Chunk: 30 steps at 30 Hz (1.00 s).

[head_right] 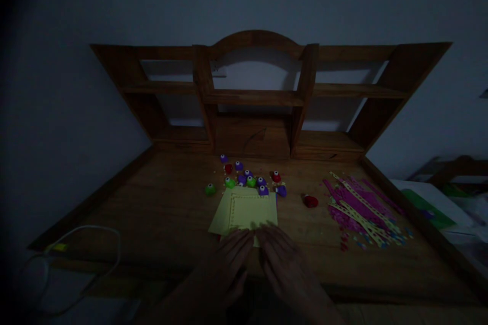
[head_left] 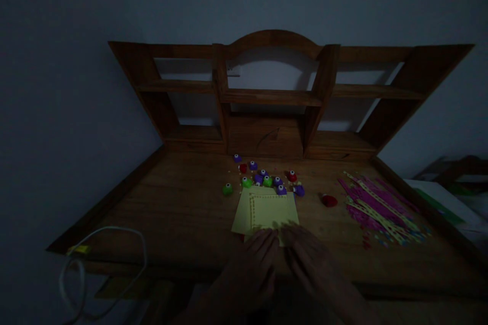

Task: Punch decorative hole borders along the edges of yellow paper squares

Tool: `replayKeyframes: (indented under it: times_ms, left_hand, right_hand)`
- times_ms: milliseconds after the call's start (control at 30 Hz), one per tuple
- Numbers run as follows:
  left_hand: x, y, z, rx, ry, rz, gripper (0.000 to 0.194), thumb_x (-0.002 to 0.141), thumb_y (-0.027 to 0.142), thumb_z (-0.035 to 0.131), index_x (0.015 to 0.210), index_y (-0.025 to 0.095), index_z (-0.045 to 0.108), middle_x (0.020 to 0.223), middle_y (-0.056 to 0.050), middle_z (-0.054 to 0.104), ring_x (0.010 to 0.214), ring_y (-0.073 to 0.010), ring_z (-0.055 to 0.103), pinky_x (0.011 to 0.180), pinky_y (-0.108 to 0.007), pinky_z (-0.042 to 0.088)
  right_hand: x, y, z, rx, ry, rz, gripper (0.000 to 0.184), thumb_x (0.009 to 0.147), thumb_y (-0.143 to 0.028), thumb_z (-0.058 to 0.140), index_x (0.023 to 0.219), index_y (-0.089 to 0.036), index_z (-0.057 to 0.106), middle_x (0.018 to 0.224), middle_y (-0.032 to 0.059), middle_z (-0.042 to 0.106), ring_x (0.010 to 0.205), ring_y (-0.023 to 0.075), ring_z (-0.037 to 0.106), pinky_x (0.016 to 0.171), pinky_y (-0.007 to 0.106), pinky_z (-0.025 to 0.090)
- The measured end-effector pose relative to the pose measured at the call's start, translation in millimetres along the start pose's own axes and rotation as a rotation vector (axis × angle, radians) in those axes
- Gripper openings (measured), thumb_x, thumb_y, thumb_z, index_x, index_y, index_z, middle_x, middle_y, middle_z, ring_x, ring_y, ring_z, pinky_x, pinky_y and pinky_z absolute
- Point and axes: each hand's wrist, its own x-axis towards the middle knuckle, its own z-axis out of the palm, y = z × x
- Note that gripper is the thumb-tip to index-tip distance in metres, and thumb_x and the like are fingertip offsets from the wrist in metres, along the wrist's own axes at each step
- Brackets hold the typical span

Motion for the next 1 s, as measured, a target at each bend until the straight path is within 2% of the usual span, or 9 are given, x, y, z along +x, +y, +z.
replayKeyframes:
  times_ms: [100,267,467,633,800,900,1000]
  left_hand:
    - [-0.1,-0.9,0.8,-0.009,-0.018,-0.01,0.067,0.086,0.018,0.044,0.149,0.007,0.024,0.154,-0.015,0.03,0.143,-0.0263,0.025,0.117,-0.042,0.029]
    - [-1.5,-3.7,-2.3,-0.016,-0.027,-0.01,0.069,0.084,0.018,0.046,0.149,0.008,0.025,0.154,-0.013,0.033,0.142,-0.0265,0.029,0.116,-0.042,0.031]
    - [-19.9,-14.6,-7.6,0.025,-0.023,-0.003,0.067,0.089,0.018,0.046,0.151,0.011,0.021,0.155,-0.011,0.029,0.144,-0.0249,0.026,0.117,-0.041,0.032]
    - [-41.6,-29.1,-9.0,0.051,-0.026,-0.044,0.069,0.089,0.019,0.048,0.151,0.013,0.021,0.155,-0.01,0.031,0.141,-0.0242,0.031,0.114,-0.041,0.037]
    - [-60.8,-39.0,-7.7,0.124,-0.024,-0.07,0.071,0.087,0.014,0.047,0.152,0.013,0.019,0.154,-0.01,0.032,0.14,-0.0249,0.033,0.112,-0.04,0.039]
    - [-69.0,-40.3,-15.0,0.14,-0.003,-0.086,0.069,0.089,0.018,0.048,0.152,0.014,0.02,0.153,-0.01,0.034,0.139,-0.0255,0.035,0.111,-0.041,0.04]
    - [-66.8,-34.6,-27.2,0.135,0.025,-0.109,0.068,0.091,0.023,0.049,0.152,0.014,0.02,0.153,-0.01,0.035,0.139,-0.0253,0.035,0.111,-0.041,0.04]
  right_hand:
    - [1.4,1.5,3.3,0.022,-0.056,-0.034,0.056,0.089,-0.009,0.043,0.144,-0.014,0.038,0.142,0.0124,0.051,0.131,0.0239,0.047,0.107,0.043,0.046]
    - [-0.2,2.1,2.1,-0.006,-0.057,-0.08,0.056,0.089,-0.009,0.044,0.145,-0.013,0.038,0.14,0.0133,0.053,0.129,0.0244,0.05,0.106,0.041,0.048]
    - [-5.0,10.5,-6.5,-0.037,-0.075,-0.11,0.058,0.09,-0.011,0.045,0.147,-0.012,0.034,0.141,0.0134,0.051,0.13,0.0254,0.049,0.105,0.04,0.049]
    - [-13.4,21.5,-12.8,-0.043,-0.081,-0.081,0.054,0.092,-0.013,0.046,0.145,-0.015,0.038,0.138,0.0124,0.055,0.128,0.0248,0.051,0.104,0.038,0.05]
    - [-23.0,25.7,-16.3,-0.066,-0.087,-0.034,0.052,0.093,-0.015,0.046,0.145,-0.014,0.038,0.141,0.0139,0.051,0.13,0.0251,0.049,0.105,0.037,0.049]
    - [-27.1,27.4,-20.7,-0.068,-0.074,0.011,0.05,0.093,-0.019,0.048,0.142,-0.015,0.042,0.139,0.0147,0.052,0.127,0.0255,0.052,0.102,0.038,0.05]
    - [-25.1,26.3,-25.7,-0.071,-0.023,0.06,0.048,0.093,-0.022,0.049,0.14,-0.015,0.043,0.138,0.0157,0.054,0.126,0.0269,0.053,0.101,0.042,0.051]
